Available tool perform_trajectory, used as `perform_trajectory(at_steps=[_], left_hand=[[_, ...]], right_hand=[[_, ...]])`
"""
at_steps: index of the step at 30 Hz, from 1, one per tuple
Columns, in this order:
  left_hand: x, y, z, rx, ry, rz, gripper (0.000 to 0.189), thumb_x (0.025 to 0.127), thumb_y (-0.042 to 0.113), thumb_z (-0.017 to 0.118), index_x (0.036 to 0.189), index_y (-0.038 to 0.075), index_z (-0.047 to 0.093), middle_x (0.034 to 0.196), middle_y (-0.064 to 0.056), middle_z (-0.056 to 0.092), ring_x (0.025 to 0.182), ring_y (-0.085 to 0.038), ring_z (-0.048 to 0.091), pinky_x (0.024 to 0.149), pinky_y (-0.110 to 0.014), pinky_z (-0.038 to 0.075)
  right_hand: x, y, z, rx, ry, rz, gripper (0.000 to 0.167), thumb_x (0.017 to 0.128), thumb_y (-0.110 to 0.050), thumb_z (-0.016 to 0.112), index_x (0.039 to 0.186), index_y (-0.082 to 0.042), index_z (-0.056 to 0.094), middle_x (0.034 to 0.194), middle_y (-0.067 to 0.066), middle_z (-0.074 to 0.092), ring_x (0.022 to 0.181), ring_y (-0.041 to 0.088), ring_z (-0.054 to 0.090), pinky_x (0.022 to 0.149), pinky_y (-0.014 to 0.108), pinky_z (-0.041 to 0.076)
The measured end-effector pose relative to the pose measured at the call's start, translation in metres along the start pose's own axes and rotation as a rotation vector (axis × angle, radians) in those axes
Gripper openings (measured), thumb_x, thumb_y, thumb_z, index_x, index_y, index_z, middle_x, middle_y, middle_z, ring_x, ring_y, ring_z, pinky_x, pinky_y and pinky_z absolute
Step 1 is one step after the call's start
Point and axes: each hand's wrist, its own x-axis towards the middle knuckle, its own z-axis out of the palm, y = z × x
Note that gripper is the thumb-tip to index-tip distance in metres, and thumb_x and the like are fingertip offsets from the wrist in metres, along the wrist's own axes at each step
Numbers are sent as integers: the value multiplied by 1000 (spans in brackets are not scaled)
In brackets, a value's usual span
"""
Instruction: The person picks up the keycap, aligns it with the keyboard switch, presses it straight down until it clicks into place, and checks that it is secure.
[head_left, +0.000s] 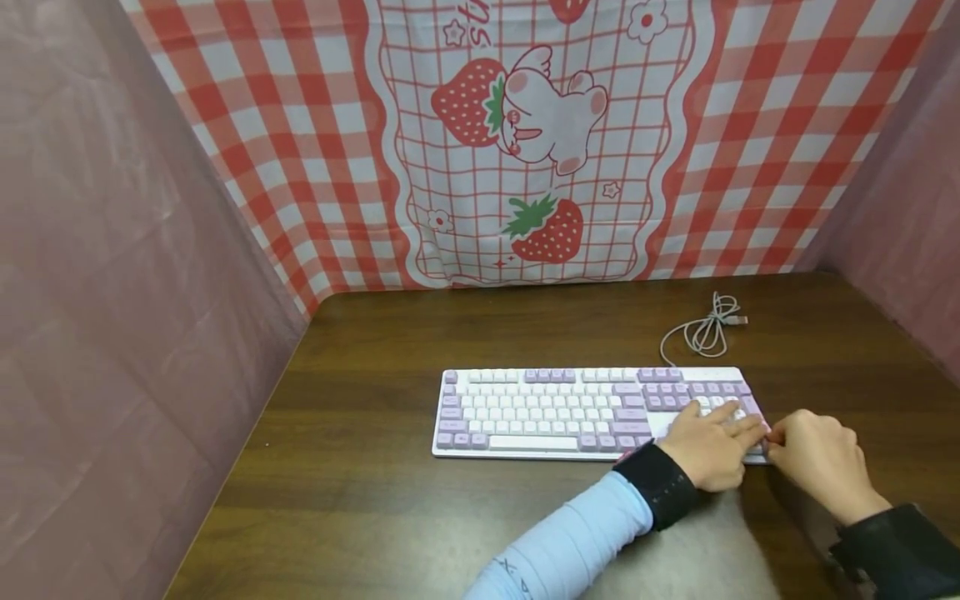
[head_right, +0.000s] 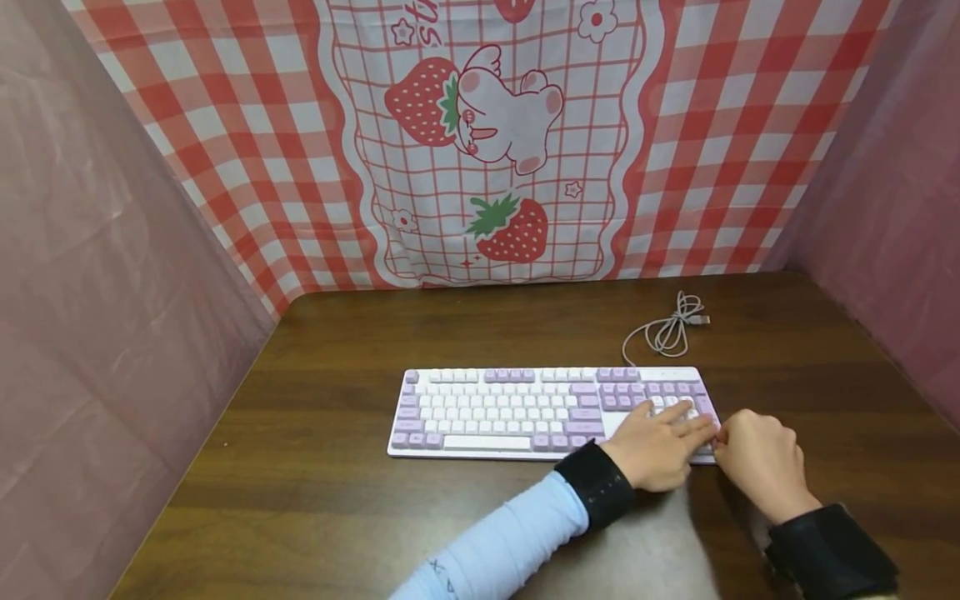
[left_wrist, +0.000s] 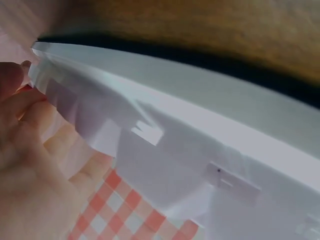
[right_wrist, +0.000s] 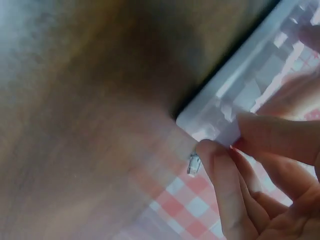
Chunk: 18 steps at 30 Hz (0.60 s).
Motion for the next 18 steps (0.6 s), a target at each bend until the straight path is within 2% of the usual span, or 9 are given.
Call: perform_trajectory(at_steps=[3,6,11,13,18], left_hand=[[0,-1,-1,-14,-10,5,60,92,50,36,143,50,6,148,36,2,141,8,2,114,-26,16],[0,-1,-3,-27,-33,10,60,92,51,35,143,51,3,147,37,-3,141,8,0,115,-26,15],[1,-1,-4,-57,-62,17,60,93,51,34,142,51,0,147,36,-8,141,8,-2,115,-27,14],[0,-1,-4,-58,-65,19,61,93,51,34,143,51,-1,147,35,-8,141,7,-2,116,-27,13],[1,1,-3,-41,-56,11,60,93,51,34,143,51,-1,147,36,-6,141,7,-2,116,-27,13]], right_hand=[[4,5,-3,9,-35,-28,10,71,-10,65,61,-10,68,63,12,64,54,24,54,46,41,37],[8,13,-7,41,-80,-14,11,71,-14,68,70,-3,72,72,17,69,58,23,57,48,36,36],[14,27,-13,92,-167,46,31,73,-24,71,88,2,73,93,30,66,73,40,62,52,33,37],[14,27,-12,94,-165,53,31,74,-24,71,88,2,73,94,31,66,76,44,61,52,34,37],[6,17,-7,69,-70,53,19,72,-18,69,79,0,72,81,24,69,68,43,60,50,41,37]])
